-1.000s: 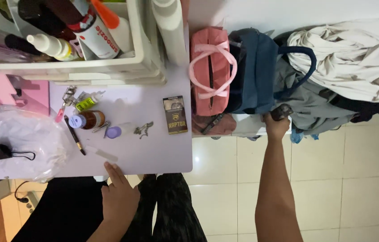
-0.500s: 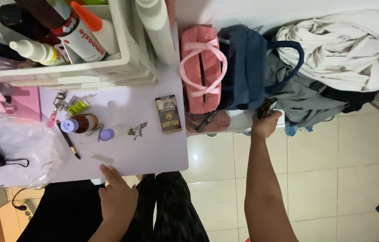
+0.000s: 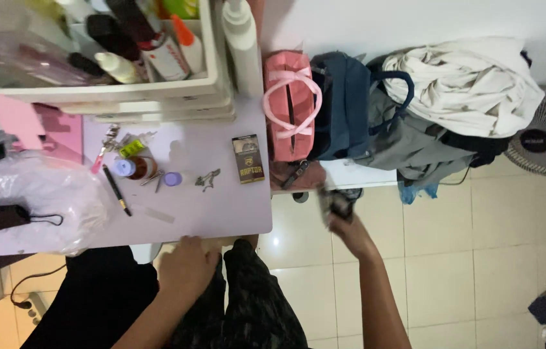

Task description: The recorder is searching through a bag and organizing items on a vanity desk.

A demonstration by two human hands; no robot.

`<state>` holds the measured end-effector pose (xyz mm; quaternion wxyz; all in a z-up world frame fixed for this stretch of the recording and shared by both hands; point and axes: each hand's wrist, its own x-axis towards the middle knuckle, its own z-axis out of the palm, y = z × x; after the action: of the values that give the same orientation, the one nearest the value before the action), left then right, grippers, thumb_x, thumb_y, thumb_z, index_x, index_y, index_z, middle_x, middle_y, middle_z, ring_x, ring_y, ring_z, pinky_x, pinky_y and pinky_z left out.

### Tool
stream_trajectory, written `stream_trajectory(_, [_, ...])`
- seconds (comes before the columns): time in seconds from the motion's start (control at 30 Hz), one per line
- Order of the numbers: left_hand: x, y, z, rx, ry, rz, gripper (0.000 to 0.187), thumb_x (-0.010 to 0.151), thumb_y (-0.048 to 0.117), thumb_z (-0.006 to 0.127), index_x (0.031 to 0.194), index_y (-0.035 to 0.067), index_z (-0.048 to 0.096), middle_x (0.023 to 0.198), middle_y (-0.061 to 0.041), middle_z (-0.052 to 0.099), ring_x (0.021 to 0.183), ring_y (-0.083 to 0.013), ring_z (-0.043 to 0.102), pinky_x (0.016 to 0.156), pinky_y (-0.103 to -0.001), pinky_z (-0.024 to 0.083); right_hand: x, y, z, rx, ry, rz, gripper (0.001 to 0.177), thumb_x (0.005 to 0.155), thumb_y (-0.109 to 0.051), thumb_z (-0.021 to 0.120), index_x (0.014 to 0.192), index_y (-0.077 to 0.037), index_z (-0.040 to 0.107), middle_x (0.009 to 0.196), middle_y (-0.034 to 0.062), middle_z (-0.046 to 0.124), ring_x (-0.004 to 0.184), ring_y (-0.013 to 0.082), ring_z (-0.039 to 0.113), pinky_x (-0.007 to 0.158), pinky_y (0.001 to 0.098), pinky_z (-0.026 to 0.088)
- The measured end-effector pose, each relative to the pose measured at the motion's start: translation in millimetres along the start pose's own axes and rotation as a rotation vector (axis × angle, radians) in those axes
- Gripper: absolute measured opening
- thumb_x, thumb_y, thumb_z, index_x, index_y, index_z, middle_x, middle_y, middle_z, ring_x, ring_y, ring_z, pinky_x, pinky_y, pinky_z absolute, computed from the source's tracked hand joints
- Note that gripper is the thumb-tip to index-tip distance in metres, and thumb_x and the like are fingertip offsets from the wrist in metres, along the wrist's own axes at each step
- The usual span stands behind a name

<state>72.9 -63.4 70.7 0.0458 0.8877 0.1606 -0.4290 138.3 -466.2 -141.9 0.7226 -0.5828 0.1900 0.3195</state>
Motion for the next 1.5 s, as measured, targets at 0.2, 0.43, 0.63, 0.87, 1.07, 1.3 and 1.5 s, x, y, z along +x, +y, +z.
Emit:
stream_trajectory(0.2, [-4, 14, 4, -1.428, -0.402, 0.238, 0.074, 0.091, 0.053, 0.05, 0.154, 0.019, 0.031, 0.132, -0.005, 0.059, 0.113, -0.0245, 0.066, 0.091, -0.046, 0.057, -66, -87, 163, -0.27, -0.68, 0.022, 0.062, 0.087, -0.01, 0.081, 0.136, 0.0, 0.043, 0.122, 0.0099, 0.063, 0.109, 0.0196, 0.064, 0.089, 0.0392, 0.058])
stream_trajectory(0.43, [21, -29, 57, -1.547, 0.225, 0.486, 0.056, 0.091, 0.028, 0.076, 0.132, -0.001, 0.05, 0.118, -0.013, 0.069, 0.11, -0.0206, 0.066, 0.093, -0.034, 0.054, -63, -79, 265, -0.452, -0.782, -0.05, 0.071, 0.091, -0.021, 0.075, 0.153, -0.002, 0.044, 0.13, 0.0128, 0.064, 0.106, 0.0174, 0.061, 0.088, 0.0358, 0.055])
stream_trajectory(0.63, [-24, -67, 12, -1.264, 0.538, -0.06, 0.059, 0.082, 0.038, 0.081, 0.109, 0.0, 0.045, 0.093, -0.016, 0.065, 0.083, -0.0252, 0.067, 0.074, -0.04, 0.056, -66, -99, 315, -1.041, -0.443, -0.173, 0.06, 0.093, -0.041, 0.073, 0.116, 0.006, 0.044, 0.094, 0.0205, 0.058, 0.085, 0.0266, 0.058, 0.077, 0.0396, 0.053])
stream_trajectory(0.87, [24, -80, 82, -1.261, 0.97, 0.09, 0.026, 0.102, 0.018, 0.063, 0.114, -0.004, 0.055, 0.101, -0.017, 0.066, 0.089, -0.0255, 0.066, 0.079, -0.041, 0.054, -65, -78, 359, -0.795, -0.519, -0.111, 0.051, 0.106, -0.051, 0.037, 0.121, -0.002, 0.044, 0.098, 0.0168, 0.059, 0.095, 0.0239, 0.058, 0.089, 0.036, 0.048])
stream_trajectory(1.07, [43, -104, 122, -1.857, 0.648, 0.186, 0.028, 0.098, 0.006, 0.056, 0.126, -0.001, 0.055, 0.107, -0.012, 0.067, 0.096, -0.0213, 0.067, 0.081, -0.034, 0.058, -53, -42, 384, -0.925, -0.495, -0.337, 0.058, 0.103, -0.045, 0.05, 0.136, 0.001, 0.041, 0.12, 0.0182, 0.057, 0.112, 0.0284, 0.059, 0.097, 0.0405, 0.046])
stream_trajectory(1.3, [39, -165, 124, -2.04, 0.397, 0.385, 0.043, 0.095, 0.007, 0.056, 0.137, 0.006, 0.051, 0.123, -0.009, 0.067, 0.113, -0.0204, 0.066, 0.095, -0.035, 0.055, -55, -64, 443, -0.838, -0.569, -0.041, 0.053, 0.096, -0.044, 0.06, 0.125, 0.001, 0.061, 0.102, 0.0126, 0.069, 0.09, 0.0194, 0.065, 0.081, 0.034, 0.054])
stream_trajectory(1.5, [31, -254, 73, -1.066, 0.744, 0.312, 0.039, 0.094, 0.004, 0.051, 0.129, 0.01, 0.066, 0.128, -0.011, 0.065, 0.103, -0.0249, 0.068, 0.092, -0.037, 0.059, -36, -47, 471, -0.439, -0.527, 0.053, 0.052, 0.094, -0.04, 0.065, 0.128, -0.001, 0.056, 0.105, 0.007, 0.067, 0.089, 0.013, 0.063, 0.077, 0.0304, 0.054])
